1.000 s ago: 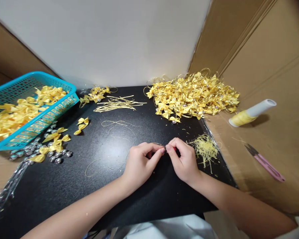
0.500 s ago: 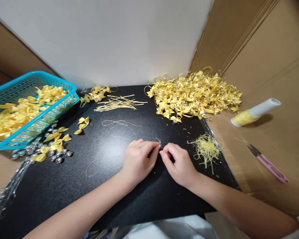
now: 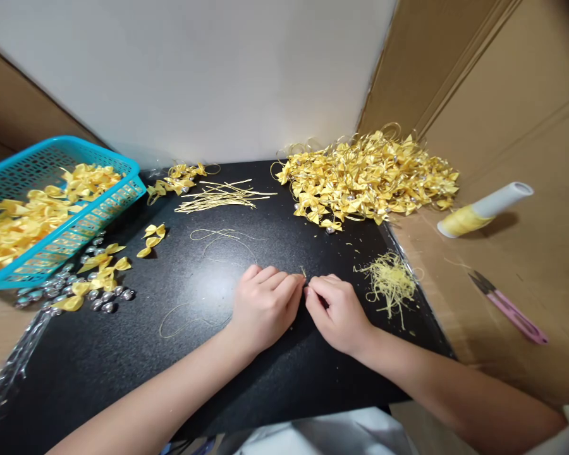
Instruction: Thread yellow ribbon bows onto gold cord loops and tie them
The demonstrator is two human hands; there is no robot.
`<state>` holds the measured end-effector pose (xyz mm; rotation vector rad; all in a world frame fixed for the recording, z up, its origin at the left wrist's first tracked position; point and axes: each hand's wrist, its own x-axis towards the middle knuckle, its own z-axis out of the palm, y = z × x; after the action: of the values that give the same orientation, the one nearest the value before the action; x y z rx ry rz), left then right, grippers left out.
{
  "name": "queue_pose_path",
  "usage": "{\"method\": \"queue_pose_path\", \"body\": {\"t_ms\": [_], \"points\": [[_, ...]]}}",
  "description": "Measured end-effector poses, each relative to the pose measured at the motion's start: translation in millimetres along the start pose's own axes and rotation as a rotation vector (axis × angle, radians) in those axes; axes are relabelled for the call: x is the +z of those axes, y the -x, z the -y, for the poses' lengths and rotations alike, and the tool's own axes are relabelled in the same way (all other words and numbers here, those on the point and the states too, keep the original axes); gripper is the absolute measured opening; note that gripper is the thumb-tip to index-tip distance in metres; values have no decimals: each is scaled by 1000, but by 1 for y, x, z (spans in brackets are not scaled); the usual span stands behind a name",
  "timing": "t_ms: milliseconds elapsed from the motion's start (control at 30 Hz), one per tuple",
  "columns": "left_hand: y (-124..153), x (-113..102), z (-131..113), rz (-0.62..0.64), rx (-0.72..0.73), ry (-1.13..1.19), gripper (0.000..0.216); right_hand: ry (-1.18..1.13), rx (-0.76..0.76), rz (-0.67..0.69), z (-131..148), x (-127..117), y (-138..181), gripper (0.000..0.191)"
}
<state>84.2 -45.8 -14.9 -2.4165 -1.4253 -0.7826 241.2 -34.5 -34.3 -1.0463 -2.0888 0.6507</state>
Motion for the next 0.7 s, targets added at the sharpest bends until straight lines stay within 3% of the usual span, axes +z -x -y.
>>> {"method": "queue_pose_path", "body": {"t_ms": [133,367,600,700], "points": [[-4,-3,11,-15,-91,-51,26,-10,-28,4,0,1,3,32],[-4,-6,28,-9,-231,74,17,-46,-23,5,1,-2,2,32],[0,-4,43,-61,-454,303,16,-116,-92,-95,0,-12,4,30],[1,-2,47,-18,-567,533,16,-124,-117,-130,0,-15,5,30]]}}
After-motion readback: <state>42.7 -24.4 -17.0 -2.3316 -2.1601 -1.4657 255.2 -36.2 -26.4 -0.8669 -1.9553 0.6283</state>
